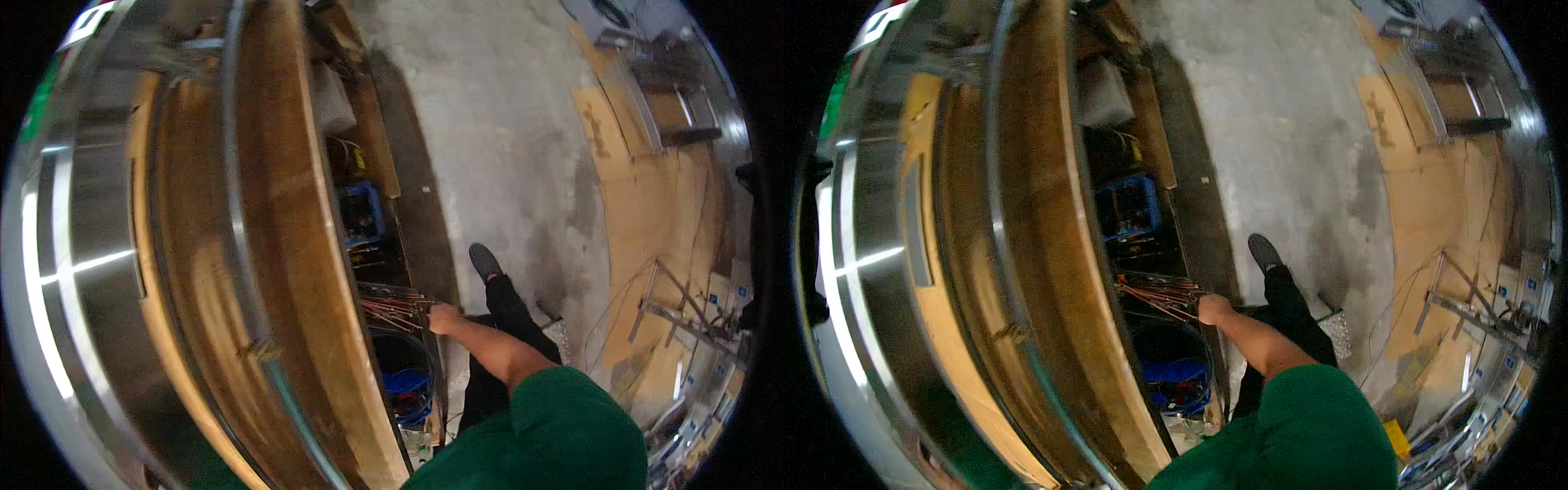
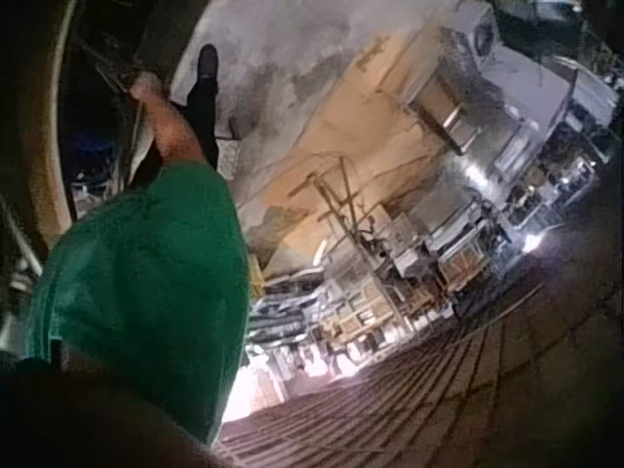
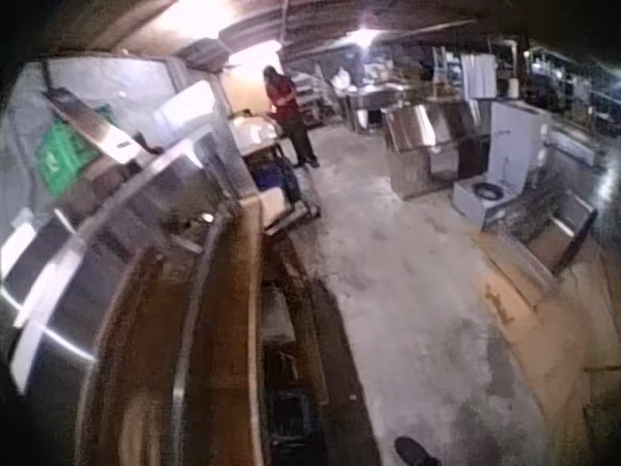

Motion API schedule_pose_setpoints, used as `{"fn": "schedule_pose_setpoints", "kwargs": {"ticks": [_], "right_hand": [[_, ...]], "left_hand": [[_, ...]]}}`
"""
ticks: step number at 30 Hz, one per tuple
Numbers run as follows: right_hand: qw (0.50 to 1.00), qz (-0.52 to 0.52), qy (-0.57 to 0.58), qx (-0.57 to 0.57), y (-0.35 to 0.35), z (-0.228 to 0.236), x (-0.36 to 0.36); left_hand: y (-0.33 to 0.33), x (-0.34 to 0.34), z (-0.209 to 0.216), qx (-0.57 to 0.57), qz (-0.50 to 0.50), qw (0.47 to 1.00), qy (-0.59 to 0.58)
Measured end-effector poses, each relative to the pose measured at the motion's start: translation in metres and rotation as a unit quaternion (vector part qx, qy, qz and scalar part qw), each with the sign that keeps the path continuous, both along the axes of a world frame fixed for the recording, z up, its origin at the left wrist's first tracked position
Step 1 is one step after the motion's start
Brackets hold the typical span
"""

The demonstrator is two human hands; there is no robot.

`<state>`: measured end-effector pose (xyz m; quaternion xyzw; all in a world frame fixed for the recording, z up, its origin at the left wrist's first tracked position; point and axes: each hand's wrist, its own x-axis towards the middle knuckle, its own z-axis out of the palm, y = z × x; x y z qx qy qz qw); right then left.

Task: The person sits on the floor and wraps white tape around the ends of several copper pipes. They handle each pipe individually, apply tape, and place the finished pieces on a stainless steel gas stove.

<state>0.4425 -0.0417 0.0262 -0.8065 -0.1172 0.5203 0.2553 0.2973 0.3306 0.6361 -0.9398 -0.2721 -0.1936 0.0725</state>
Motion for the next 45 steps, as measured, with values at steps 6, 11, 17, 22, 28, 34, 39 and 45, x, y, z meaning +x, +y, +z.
{"fn": "schedule_pose_setpoints", "kwargs": {"ticks": [6,11,17,22,28,34,39,45], "right_hand": [[0.986,-0.048,-0.149,-0.058,0.065,-0.162,0.003],[0.996,0.018,-0.083,-0.04,0.057,-0.138,0.053],[0.98,0.03,-0.193,0.018,0.069,-0.109,0.076],[0.992,0.043,-0.1,0.058,0.059,-0.068,0.098],[0.933,0.128,-0.322,0.092,-0.032,-0.003,0.069],[0.897,-0.384,0.173,0.133,-0.203,0.122,0.202],[0.72,-0.554,-0.316,0.276,-0.231,0.326,0.319],[0.702,-0.295,-0.497,0.416,-0.079,0.587,0.262]], "left_hand": [[-0.015,0.073,-0.048,-0.077,-0.004,0.996,-0.038],[-0.019,0.066,-0.056,-0.118,0.043,0.991,-0.045],[-0.032,0.062,-0.043,-0.156,0.049,0.984,-0.073],[-0.043,0.044,-0.025,-0.21,0.022,0.971,-0.11],[-0.052,0.046,0.018,-0.173,-0.046,0.983,-0.044],[-0.048,0.037,0.025,-0.172,-0.098,0.979,-0.058],[-0.078,0.006,0.055,-0.281,-0.059,0.95,-0.126],[-0.065,-0.175,0.062,-0.163,0.074,0.982,-0.062]]}}
